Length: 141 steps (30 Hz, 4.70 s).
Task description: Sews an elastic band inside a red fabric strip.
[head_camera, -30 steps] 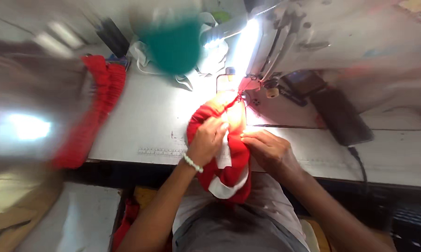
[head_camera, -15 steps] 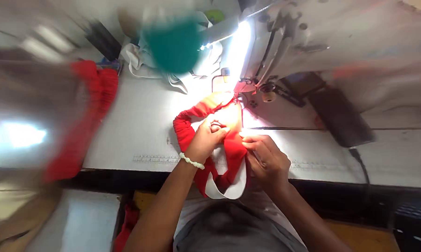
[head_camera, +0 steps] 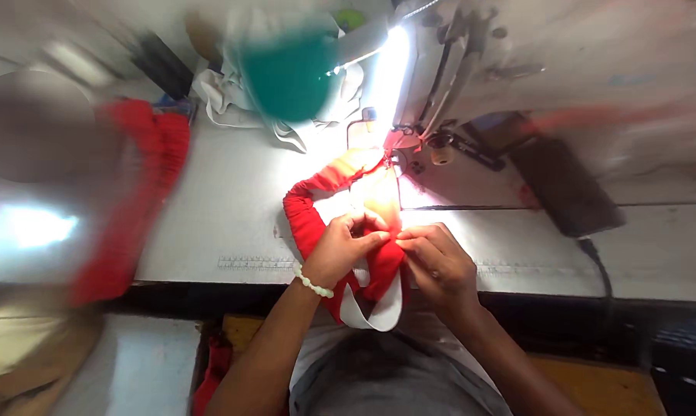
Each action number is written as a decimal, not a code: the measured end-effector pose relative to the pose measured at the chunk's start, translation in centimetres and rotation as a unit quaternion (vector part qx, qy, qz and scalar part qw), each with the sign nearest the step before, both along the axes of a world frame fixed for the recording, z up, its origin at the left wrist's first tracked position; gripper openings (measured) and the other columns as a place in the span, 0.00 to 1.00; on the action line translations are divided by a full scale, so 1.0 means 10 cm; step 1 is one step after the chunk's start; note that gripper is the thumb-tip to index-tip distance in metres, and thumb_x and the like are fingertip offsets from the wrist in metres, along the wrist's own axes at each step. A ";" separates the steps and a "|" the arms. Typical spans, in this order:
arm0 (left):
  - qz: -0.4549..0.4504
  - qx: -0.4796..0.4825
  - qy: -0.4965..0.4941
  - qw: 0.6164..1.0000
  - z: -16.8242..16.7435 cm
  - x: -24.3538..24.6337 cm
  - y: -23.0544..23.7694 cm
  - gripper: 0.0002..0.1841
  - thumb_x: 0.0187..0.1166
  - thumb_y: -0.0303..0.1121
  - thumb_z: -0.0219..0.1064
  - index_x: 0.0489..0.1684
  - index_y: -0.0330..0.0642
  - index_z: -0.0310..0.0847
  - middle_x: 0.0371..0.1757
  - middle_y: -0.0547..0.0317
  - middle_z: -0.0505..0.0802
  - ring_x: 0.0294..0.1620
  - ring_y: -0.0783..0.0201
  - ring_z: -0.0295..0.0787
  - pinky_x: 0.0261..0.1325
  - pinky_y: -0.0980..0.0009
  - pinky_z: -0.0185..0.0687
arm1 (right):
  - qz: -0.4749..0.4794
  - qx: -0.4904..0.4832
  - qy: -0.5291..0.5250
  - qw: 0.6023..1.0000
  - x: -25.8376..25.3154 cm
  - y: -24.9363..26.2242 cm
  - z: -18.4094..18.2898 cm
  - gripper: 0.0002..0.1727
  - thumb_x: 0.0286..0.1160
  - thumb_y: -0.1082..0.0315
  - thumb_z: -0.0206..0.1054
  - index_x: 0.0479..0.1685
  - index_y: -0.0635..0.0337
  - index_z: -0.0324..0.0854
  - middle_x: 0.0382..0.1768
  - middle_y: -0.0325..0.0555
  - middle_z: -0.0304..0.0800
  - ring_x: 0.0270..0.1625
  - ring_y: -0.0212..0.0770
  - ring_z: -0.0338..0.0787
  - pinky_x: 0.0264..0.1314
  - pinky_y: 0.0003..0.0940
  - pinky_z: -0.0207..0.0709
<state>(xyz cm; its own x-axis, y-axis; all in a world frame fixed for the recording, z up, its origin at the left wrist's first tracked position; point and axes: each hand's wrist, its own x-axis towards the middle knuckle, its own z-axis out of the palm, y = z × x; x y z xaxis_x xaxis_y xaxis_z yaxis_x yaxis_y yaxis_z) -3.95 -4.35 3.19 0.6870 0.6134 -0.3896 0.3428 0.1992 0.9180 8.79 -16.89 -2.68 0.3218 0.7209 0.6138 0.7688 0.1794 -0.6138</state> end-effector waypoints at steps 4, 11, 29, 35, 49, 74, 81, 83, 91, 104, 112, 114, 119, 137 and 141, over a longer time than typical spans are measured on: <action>0.029 -0.086 -0.030 0.995 0.02 -0.05 -0.01 0.08 0.75 0.18 0.69 0.47 0.36 0.87 0.38 0.62 0.92 0.35 0.74 0.88 0.42 0.77 0.86 | -0.010 -0.056 0.139 0.989 -0.10 -0.05 0.13 0.11 0.72 0.71 0.69 0.47 0.67 0.89 0.44 0.49 0.90 0.50 0.26 0.90 0.57 0.14 0.82; 0.084 -0.148 -0.080 0.982 0.05 -0.04 -0.11 0.11 0.76 0.16 0.67 0.51 0.36 0.84 0.42 0.57 0.93 0.38 0.70 0.91 0.43 0.74 0.89 | -0.038 -0.070 0.228 0.970 -0.40 -0.34 0.15 0.12 0.74 0.63 0.70 0.42 0.65 0.85 0.50 0.50 0.91 0.47 0.21 0.90 0.48 0.11 0.83; -0.025 0.244 0.112 0.963 0.07 -0.45 -0.53 0.15 0.71 0.32 0.76 0.53 0.35 0.86 0.48 0.51 0.86 0.35 0.72 0.84 0.39 0.79 0.81 | 0.013 -0.148 0.474 0.868 -0.55 -0.39 0.26 0.14 0.60 0.76 0.74 0.46 0.63 0.84 0.36 0.36 0.93 0.32 0.21 0.90 0.35 0.14 0.85; 0.027 0.469 0.041 0.882 -0.10 -0.50 -0.80 0.05 0.72 0.30 0.73 0.36 0.41 0.93 0.52 0.44 0.88 0.40 0.71 0.86 0.40 0.84 0.82 | 0.000 -0.142 0.488 0.861 -0.58 -0.39 0.25 0.15 0.56 0.77 0.75 0.43 0.62 0.78 0.32 0.35 0.91 0.29 0.22 0.89 0.32 0.16 0.84; -0.009 0.517 0.048 0.855 -0.06 -0.37 -0.79 0.07 0.75 0.33 0.71 0.38 0.41 0.94 0.33 0.57 0.91 0.33 0.66 0.89 0.38 0.73 0.85 | -0.051 -0.127 0.327 0.935 -0.69 -0.45 0.25 0.20 0.54 0.74 0.75 0.46 0.65 0.72 0.29 0.36 0.88 0.29 0.18 0.86 0.32 0.12 0.80; -0.106 0.523 0.064 0.844 0.09 -0.47 -0.53 0.08 0.77 0.29 0.66 0.31 0.36 0.89 0.28 0.54 0.89 0.27 0.64 0.87 0.33 0.74 0.83 | 0.117 -0.020 -0.098 0.988 0.52 0.25 0.19 0.10 0.71 0.76 0.66 0.41 0.61 0.94 0.47 0.51 0.93 0.52 0.45 0.90 0.56 0.32 0.84; -0.084 0.524 0.067 0.845 0.13 -0.51 -0.51 0.08 0.77 0.30 0.67 0.31 0.37 0.89 0.27 0.55 0.89 0.27 0.67 0.87 0.33 0.77 0.82 | 0.226 -0.027 -0.151 0.962 0.59 0.54 0.27 0.08 0.74 0.72 0.67 0.35 0.57 0.93 0.43 0.45 0.93 0.51 0.46 0.88 0.54 0.37 0.82; -0.084 0.528 0.070 0.842 0.13 -0.50 -0.52 0.08 0.76 0.30 0.67 0.30 0.37 0.88 0.26 0.55 0.88 0.26 0.67 0.86 0.32 0.77 0.82 | 0.243 -0.034 -0.164 0.955 0.61 0.57 0.30 0.08 0.72 0.72 0.67 0.35 0.57 0.93 0.42 0.46 0.92 0.49 0.47 0.88 0.51 0.39 0.82; -0.079 0.525 0.064 0.845 0.13 -0.51 -0.51 0.08 0.77 0.30 0.67 0.30 0.38 0.88 0.26 0.56 0.89 0.26 0.69 0.86 0.32 0.79 0.81 | 0.248 -0.021 -0.179 0.952 0.62 0.59 0.31 0.08 0.75 0.72 0.66 0.30 0.59 0.89 0.38 0.45 0.90 0.46 0.46 0.87 0.48 0.37 0.81; -0.077 0.522 0.066 0.847 0.15 -0.53 -0.50 0.08 0.76 0.30 0.67 0.30 0.37 0.88 0.26 0.57 0.88 0.26 0.70 0.85 0.32 0.81 0.80 | 0.264 -0.023 -0.182 0.947 0.59 0.62 0.31 0.07 0.74 0.72 0.66 0.31 0.58 0.89 0.37 0.45 0.90 0.46 0.45 0.89 0.46 0.37 0.82; -0.093 0.541 0.070 0.833 0.15 -0.50 -0.52 0.08 0.76 0.29 0.67 0.28 0.37 0.87 0.25 0.56 0.87 0.24 0.67 0.85 0.28 0.76 0.81 | 0.264 -0.011 -0.193 0.945 0.60 0.56 0.31 0.09 0.75 0.75 0.64 0.34 0.56 0.91 0.47 0.44 0.94 0.53 0.45 0.88 0.52 0.36 0.81; -0.102 0.546 0.071 0.829 0.16 -0.48 -0.53 0.07 0.75 0.29 0.67 0.28 0.37 0.87 0.25 0.55 0.87 0.23 0.66 0.84 0.27 0.76 0.80 | 0.260 -0.009 -0.207 0.943 0.58 0.54 0.29 0.09 0.75 0.75 0.63 0.33 0.56 0.89 0.41 0.43 0.93 0.51 0.45 0.88 0.51 0.36 0.79; -0.120 0.555 0.061 0.821 0.17 -0.43 -0.53 0.07 0.73 0.28 0.67 0.27 0.37 0.86 0.23 0.56 0.85 0.21 0.66 0.82 0.24 0.76 0.78 | 0.226 -0.007 -0.233 0.946 0.52 0.41 0.25 0.11 0.79 0.75 0.62 0.35 0.57 0.90 0.38 0.46 0.92 0.45 0.47 0.89 0.44 0.38 0.79; -0.121 0.650 -0.017 0.750 -0.38 0.20 0.78 0.15 0.81 0.25 0.62 0.58 0.39 0.92 0.64 0.44 0.91 0.68 0.45 0.86 0.71 0.49 0.77 | 0.060 -0.057 -0.101 0.991 0.18 0.08 0.00 0.12 0.78 0.72 0.60 0.41 0.63 0.91 0.41 0.53 0.93 0.47 0.48 0.92 0.51 0.34 0.84; -0.091 0.650 -0.063 0.752 -0.41 0.02 0.58 0.10 0.77 0.23 0.62 0.46 0.33 0.90 0.55 0.43 0.93 0.63 0.48 0.89 0.68 0.56 0.82 | 0.057 -0.044 0.021 0.997 0.23 0.07 0.03 0.13 0.80 0.69 0.59 0.43 0.63 0.90 0.45 0.51 0.94 0.55 0.40 0.91 0.63 0.27 0.81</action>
